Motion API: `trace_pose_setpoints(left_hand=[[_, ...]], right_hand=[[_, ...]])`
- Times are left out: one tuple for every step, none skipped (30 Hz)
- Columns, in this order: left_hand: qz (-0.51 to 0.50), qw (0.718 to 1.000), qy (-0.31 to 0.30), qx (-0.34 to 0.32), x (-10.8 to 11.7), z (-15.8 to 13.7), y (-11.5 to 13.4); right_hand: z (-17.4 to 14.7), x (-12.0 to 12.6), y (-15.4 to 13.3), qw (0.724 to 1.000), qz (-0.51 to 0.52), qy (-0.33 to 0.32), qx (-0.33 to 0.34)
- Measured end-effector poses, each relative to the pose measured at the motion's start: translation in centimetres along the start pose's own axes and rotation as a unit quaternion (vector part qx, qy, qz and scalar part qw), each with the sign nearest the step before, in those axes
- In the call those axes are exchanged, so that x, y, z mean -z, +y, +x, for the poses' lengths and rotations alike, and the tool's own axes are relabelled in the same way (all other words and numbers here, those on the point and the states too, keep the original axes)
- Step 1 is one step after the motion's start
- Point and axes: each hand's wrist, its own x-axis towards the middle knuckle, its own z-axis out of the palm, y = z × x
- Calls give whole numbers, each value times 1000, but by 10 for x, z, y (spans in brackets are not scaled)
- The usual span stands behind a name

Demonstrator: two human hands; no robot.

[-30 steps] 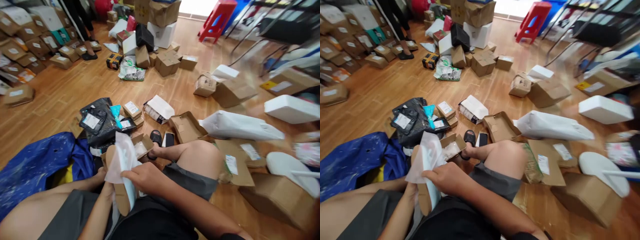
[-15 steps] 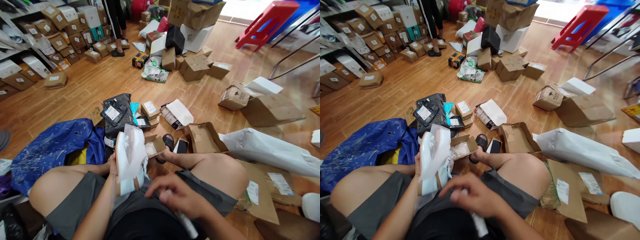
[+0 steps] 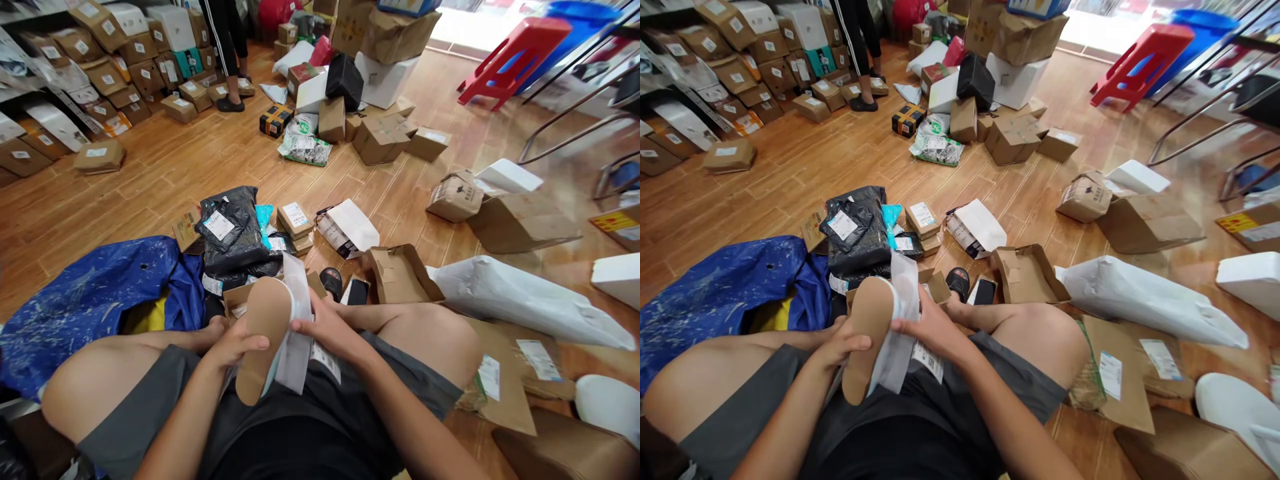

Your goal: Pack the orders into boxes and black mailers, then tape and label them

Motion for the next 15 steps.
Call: trace_pose_setpoints(left_hand=[[47, 999, 5, -18, -8, 1, 6], [86, 996, 7, -32, -15, 1, 12], [114, 993, 6, -43, -22, 1, 16], [135, 990, 1, -51, -28, 0, 18], [153, 986, -4, -58, -34, -1, 19], [173, 983, -4, -67, -38, -1, 18], [194, 978, 1, -78, -41, -2, 17], [214, 973, 10, -89, -43, -2, 14], [228, 969, 19, -97, -43, -2, 12], [225, 969, 24, -101, -42, -1, 9], [199, 975, 28, -99, -39, -1, 7], [151, 984, 31, -93, -35, -1, 6], [94, 991, 37, -86, -29, -2, 6], [42, 995, 44, -77, -22, -4, 7], [3, 996, 54, -72, -14, -8, 10]], right_hand=[[-3, -2, 4, 1000, 18, 0, -1], [-6, -4, 8, 999, 41, -2, 2], [-8, -6, 12, 998, 61, -2, 7], [-9, -8, 16, 997, 76, -2, 13], [-9, -10, 19, 996, 85, -4, 17], [-9, -12, 21, 996, 90, -5, 18], [-8, -13, 23, 995, 96, -6, 16], [-7, -14, 25, 994, 106, -6, 12], [-6, -14, 27, 993, 120, -7, 6], [-6, -14, 29, 991, 136, -7, 0], [-7, -13, 32, 988, 153, -6, -7], [-8, -12, 35, 985, 171, -4, -15], [-10, -10, 39, 982, 187, 0, -24], [-12, -7, 43, 979, 199, 8, -35], [-14, -4, 47, 979, 196, 21, -46]])
